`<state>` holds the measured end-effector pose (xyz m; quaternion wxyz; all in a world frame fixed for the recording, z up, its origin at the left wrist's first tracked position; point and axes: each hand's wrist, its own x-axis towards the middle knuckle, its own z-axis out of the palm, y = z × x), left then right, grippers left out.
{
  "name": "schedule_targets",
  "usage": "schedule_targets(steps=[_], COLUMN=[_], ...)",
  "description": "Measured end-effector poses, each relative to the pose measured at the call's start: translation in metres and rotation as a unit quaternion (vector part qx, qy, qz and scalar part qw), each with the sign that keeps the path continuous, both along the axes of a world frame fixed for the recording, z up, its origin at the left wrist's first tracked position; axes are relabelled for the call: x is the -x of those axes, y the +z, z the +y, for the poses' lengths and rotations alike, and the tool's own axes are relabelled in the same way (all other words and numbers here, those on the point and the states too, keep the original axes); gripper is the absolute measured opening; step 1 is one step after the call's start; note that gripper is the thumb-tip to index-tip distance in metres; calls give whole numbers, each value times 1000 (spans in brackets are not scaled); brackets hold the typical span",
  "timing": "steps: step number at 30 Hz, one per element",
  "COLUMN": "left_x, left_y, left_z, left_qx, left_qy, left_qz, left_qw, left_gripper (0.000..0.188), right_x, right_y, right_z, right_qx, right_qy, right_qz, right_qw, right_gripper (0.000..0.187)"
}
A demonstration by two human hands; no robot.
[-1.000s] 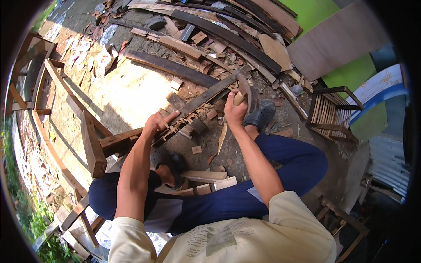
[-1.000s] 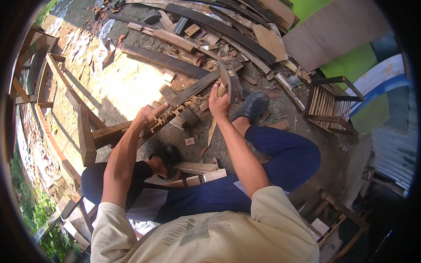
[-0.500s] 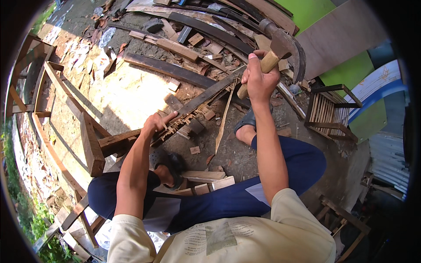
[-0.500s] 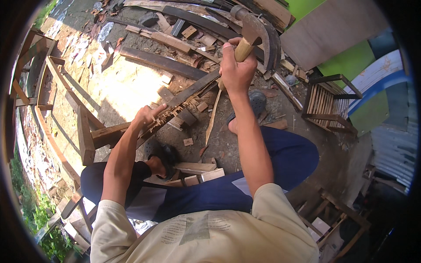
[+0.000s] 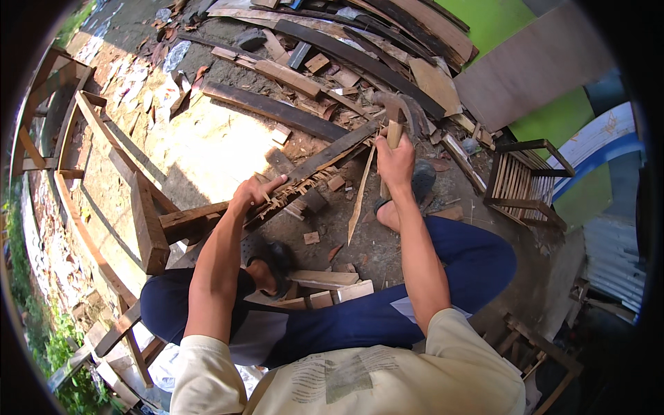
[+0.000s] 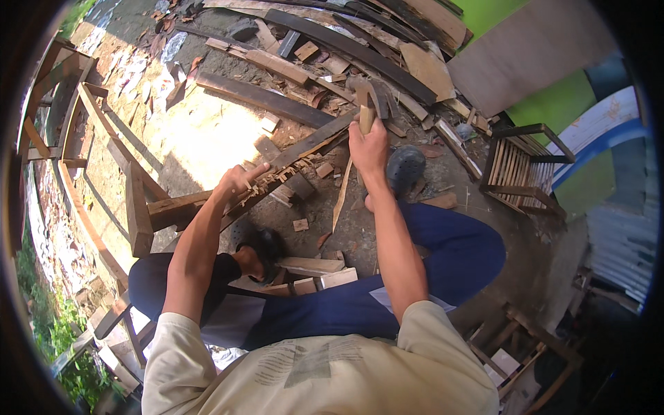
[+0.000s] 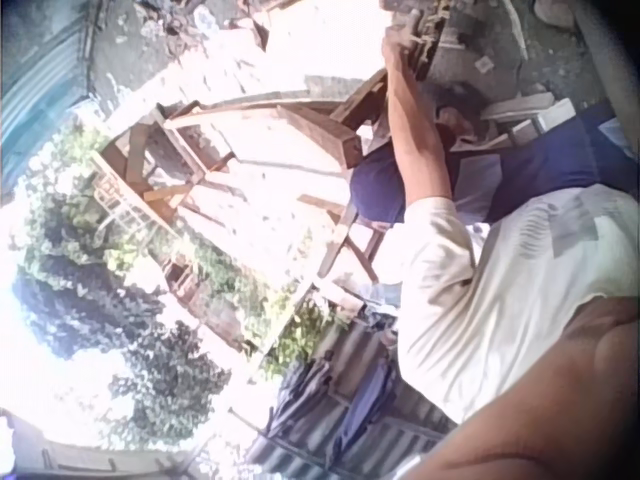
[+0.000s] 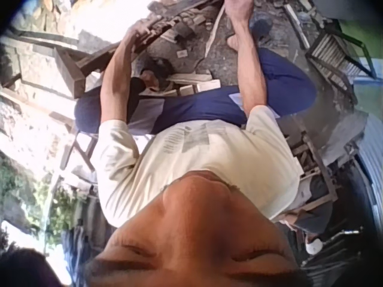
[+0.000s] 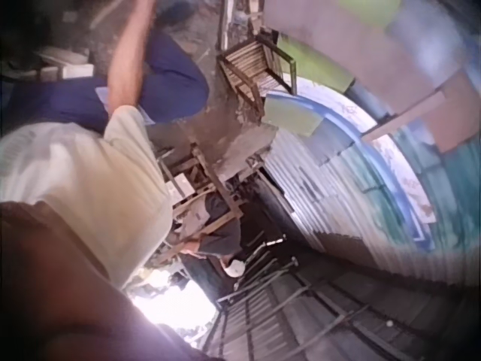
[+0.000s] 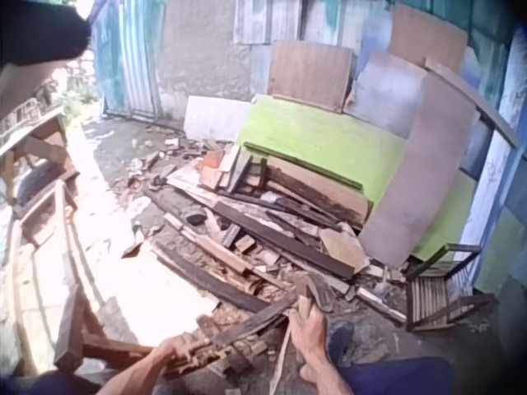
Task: The person sits on the ground and uses a hammer to remove nails and separate wooden slats from a wooden frame. They repeatedly strike the wood to pry apart joints and remove pieces.
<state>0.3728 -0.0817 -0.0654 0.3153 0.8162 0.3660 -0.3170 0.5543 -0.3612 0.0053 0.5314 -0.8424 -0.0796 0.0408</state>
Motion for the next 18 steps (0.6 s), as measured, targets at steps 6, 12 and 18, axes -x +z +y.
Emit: schedule_targets(steps=[6,12,18], left_x=[4,3,-1], left_y=[-1,6,-6], left_z=[1,-12,0], left_qx=[6,28,31], left_qy=[1,-1,5], left_qz=[10,-1,22], left_qw=[1000,1000,999], left_gripper=[104,104,98], right_x=[11,66,-1], right_y=[-6,-165,-1], right_z=[29,-31,4], right_qx=[-265,237,-28], right_qy=[-61,28,-27], right_qz=[-71,138,-16], right_qw=[960,961,999], right_gripper=[10,17,14])
